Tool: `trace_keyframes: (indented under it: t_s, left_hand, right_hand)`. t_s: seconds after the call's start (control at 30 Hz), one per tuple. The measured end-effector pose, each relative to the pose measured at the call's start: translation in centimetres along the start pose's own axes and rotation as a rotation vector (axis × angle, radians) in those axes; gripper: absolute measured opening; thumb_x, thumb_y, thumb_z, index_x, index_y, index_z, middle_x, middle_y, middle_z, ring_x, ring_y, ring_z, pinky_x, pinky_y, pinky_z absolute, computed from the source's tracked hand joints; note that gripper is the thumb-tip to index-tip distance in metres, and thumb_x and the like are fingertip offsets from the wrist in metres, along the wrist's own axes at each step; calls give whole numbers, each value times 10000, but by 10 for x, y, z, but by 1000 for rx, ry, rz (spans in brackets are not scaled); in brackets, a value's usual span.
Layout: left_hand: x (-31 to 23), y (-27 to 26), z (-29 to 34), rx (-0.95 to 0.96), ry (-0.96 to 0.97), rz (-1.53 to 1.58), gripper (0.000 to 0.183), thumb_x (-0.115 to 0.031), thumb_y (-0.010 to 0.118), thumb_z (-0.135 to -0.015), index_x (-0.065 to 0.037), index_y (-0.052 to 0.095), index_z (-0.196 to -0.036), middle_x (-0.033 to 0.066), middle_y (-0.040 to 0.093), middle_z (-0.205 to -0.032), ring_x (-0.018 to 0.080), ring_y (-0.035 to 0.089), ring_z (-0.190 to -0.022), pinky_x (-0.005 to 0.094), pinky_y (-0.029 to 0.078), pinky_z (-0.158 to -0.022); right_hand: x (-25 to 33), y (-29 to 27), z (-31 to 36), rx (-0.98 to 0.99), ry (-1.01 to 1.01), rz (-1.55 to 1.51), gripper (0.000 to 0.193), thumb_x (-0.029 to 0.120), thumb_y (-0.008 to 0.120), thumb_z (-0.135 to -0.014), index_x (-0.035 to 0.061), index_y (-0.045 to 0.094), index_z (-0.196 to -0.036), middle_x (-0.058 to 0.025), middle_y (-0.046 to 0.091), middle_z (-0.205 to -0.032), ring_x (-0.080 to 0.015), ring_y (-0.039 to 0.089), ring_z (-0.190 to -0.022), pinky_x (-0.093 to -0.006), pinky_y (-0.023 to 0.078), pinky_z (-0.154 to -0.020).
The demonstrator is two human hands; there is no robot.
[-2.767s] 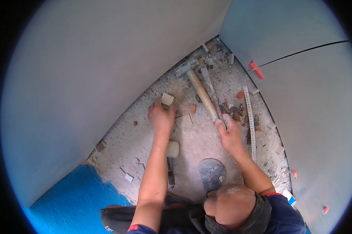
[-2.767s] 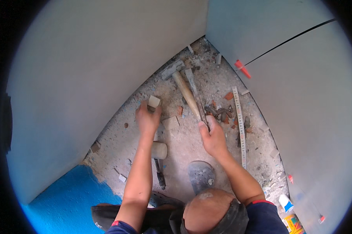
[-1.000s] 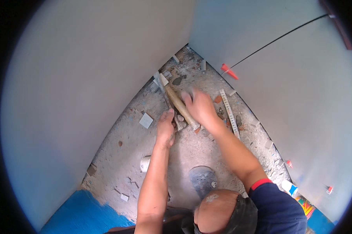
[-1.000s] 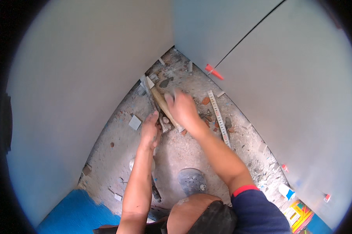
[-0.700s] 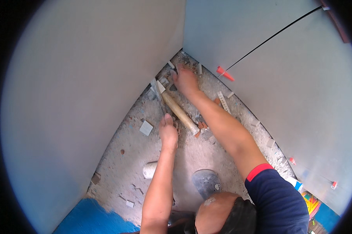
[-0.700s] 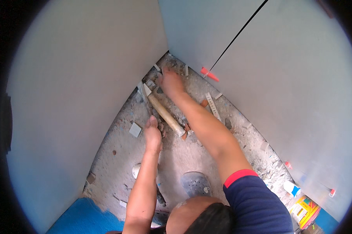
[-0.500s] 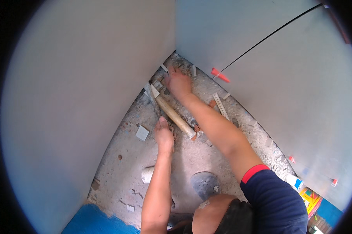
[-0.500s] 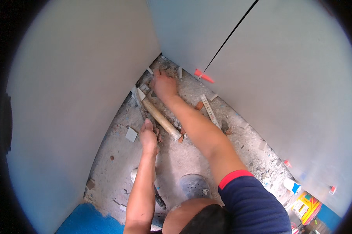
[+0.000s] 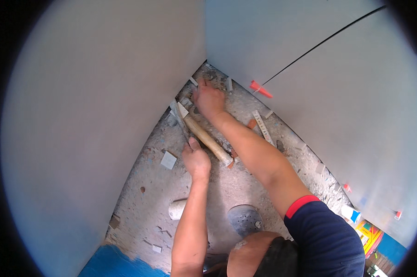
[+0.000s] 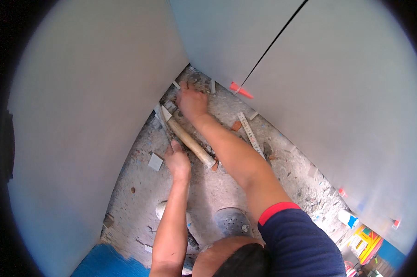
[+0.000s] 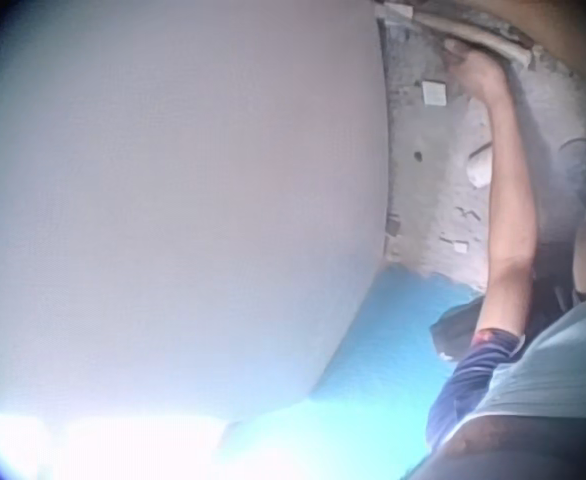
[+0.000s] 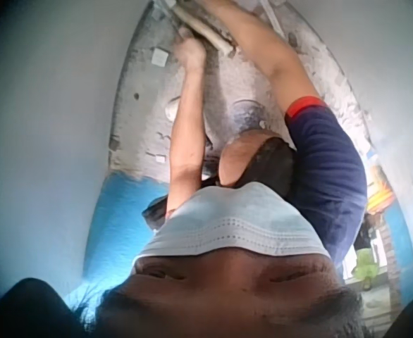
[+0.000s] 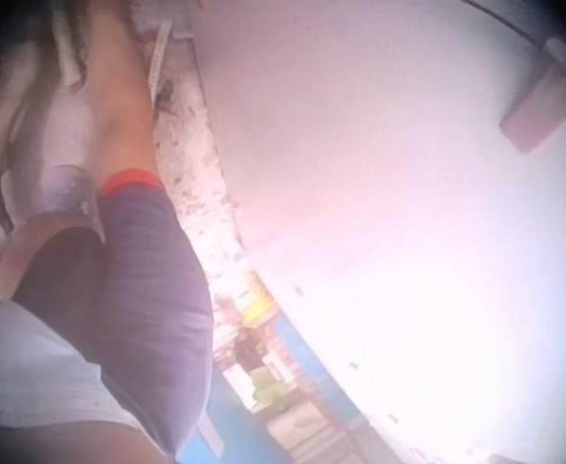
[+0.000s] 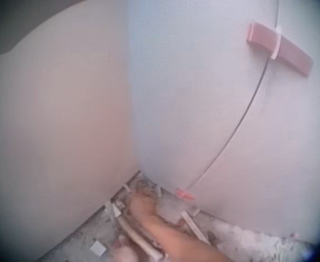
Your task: The person installs a large curved wall panel in a corner. They use a rubber mallet to tap the panel into place, measure the gap with a tape measure, and insert small tile spacers at the bottom to align the panel.
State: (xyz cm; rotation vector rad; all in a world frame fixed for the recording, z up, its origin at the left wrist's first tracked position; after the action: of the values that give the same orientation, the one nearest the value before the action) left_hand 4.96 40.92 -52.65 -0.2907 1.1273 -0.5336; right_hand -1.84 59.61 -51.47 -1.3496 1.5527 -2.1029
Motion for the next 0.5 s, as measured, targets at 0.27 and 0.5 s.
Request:
trace_keyframes:
  t_s: [0.27, 0.5]
  left_hand:
    - [-12, -2, 7, 16, -5, -67, 497, -329, 440, -1045, 129, 613, -961, 382, 636, -941, 561, 588, -954, 551, 432, -852]
    - [-25, -8, 18, 26, 59, -127, 557, -369, 386, -1061, 136, 619, -1095, 388, 631, -1082, 554, 573, -1074, 546, 431, -939]
  right_hand:
    - [-3, 0, 0, -24, 0, -14, 406, 344, 551, -998, 67, 535, -1294, -203, 659, -1202, -417, 695, -946, -537, 523, -854]
    - [-7, 5, -6, 94, 24, 73, 509, 296, 639, -923, 69, 509, -1360, -204, 650, -1212, -388, 711, -919, -523, 561, -797]
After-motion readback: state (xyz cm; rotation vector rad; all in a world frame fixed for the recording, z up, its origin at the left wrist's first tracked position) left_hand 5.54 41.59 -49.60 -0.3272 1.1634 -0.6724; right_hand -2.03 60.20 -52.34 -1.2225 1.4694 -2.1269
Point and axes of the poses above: each hand's wrist, its own z-axis away from the middle knuckle, its own y-axis out of the palm, x = y × z, the point moved 4 cm from there along -z, towards the middle knuckle
